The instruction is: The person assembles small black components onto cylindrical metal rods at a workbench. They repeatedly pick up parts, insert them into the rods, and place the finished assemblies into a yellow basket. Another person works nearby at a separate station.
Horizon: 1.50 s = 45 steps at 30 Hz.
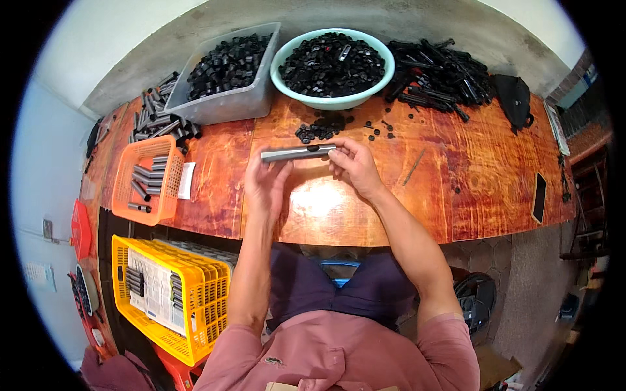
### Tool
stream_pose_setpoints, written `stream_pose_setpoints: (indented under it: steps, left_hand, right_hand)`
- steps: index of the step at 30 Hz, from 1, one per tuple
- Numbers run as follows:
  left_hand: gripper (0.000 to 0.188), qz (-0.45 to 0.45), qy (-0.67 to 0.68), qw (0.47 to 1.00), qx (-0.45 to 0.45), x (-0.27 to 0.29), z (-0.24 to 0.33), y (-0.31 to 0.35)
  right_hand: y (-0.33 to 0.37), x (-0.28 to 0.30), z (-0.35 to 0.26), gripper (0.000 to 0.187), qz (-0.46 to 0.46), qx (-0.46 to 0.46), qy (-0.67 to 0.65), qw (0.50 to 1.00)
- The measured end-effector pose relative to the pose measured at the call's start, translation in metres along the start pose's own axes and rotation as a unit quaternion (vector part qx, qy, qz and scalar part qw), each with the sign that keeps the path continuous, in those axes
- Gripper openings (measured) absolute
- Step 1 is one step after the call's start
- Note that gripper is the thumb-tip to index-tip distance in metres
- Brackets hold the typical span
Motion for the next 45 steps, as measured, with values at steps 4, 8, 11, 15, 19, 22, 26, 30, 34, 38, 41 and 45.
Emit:
stream_pose_setpoints:
  steps: [4,8,11,15,19,22,26,30,34,38,41,45]
  left_hand:
    - [0.039,-0.065,-0.018,0.983,0.171,0.013,-0.014,0.042]
    - [0.034,-0.114,-0.16,0.944,0.267,-0.005,-0.027,0.06]
    - [0.035,-0.178,-0.262,0.919,0.234,-0.014,-0.04,0.05]
    - [0.039,-0.052,-0.092,0.976,0.19,-0.023,-0.038,0.014]
    - [0.039,-0.093,0.153,0.963,0.204,-0.016,-0.047,-0.029]
    - [0.037,-0.049,0.16,0.966,0.196,-0.006,-0.059,-0.036]
    - [0.037,-0.064,0.164,0.964,0.199,-0.01,-0.061,-0.033]
    - [0.038,-0.062,0.153,0.967,0.195,-0.006,-0.061,-0.039]
    - [0.037,-0.047,0.164,0.967,0.189,-0.004,-0.058,-0.043]
    - [0.035,-0.041,0.175,0.964,0.198,-0.005,-0.06,-0.046]
    - [0.036,-0.053,0.182,0.957,0.221,-0.01,-0.067,-0.046]
    - [0.037,-0.04,0.18,0.96,0.209,-0.002,-0.063,-0.049]
  right_hand:
    - [-0.001,0.002,0.0,0.027,-0.058,-0.037,-0.027,0.997]
    - [0.013,-0.024,0.0,0.029,-0.166,-0.115,-0.045,0.978]
    - [0.007,-0.018,0.013,0.034,-0.118,-0.059,-0.045,0.99]
    - [-0.003,-0.003,0.006,0.033,0.032,0.053,0.127,0.99]
    - [-0.006,-0.002,0.007,0.03,0.06,0.035,0.148,0.987]
    - [-0.004,-0.005,0.005,0.029,0.071,0.048,0.15,0.985]
    - [0.0,0.0,0.005,0.029,0.083,0.055,0.136,0.986]
    - [0.008,0.003,-0.017,0.025,0.129,0.09,0.252,0.955]
    - [0.024,0.043,-0.077,0.022,0.226,0.109,0.401,0.881]
    - [0.02,0.139,-0.125,0.016,0.35,0.165,0.602,0.699]
    - [0.015,0.202,-0.128,0.025,0.364,0.136,0.695,0.605]
    - [-0.011,0.22,-0.109,0.03,0.319,0.099,0.773,0.54]
Point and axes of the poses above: each hand's wrist, its own y-axis away from the middle knuckle, its own x-axis out of the back of the hand, z = x × y, the point moved 5 cm from there along -y, towards the middle knuckle, and after that the axes turned 8 degrees about -x, right-handed, at the moved point
